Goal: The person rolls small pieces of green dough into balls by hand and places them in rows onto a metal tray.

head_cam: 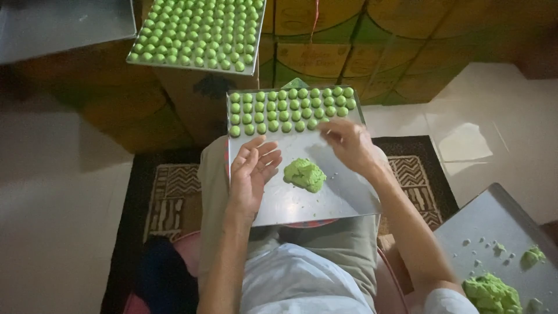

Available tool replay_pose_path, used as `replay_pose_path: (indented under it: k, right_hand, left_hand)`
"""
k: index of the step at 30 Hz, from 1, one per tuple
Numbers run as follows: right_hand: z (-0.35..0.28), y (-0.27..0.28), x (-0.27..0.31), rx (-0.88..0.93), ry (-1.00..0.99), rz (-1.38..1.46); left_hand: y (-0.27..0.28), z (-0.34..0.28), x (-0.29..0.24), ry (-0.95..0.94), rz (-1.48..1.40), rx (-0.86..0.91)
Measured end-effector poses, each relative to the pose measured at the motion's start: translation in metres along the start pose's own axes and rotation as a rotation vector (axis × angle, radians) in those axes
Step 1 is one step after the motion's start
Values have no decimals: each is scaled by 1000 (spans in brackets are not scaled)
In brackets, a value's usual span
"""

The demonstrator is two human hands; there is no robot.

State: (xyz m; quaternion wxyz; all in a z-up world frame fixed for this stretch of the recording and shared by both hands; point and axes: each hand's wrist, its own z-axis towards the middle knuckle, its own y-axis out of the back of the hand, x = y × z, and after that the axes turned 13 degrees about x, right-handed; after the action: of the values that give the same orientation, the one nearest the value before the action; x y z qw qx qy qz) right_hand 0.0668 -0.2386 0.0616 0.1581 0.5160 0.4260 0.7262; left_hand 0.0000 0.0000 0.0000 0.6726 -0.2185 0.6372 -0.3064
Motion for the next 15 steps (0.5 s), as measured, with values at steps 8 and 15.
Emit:
replay_pose_path:
  k: [8,15]
  right_hand:
    - [-18,-11,47,420,164,-200]
    - [-16,-20,36,444,58,-188]
  left_hand:
    - [-21,-9,-16,47,210,14]
    - [-26,-11,-17,58,233,22]
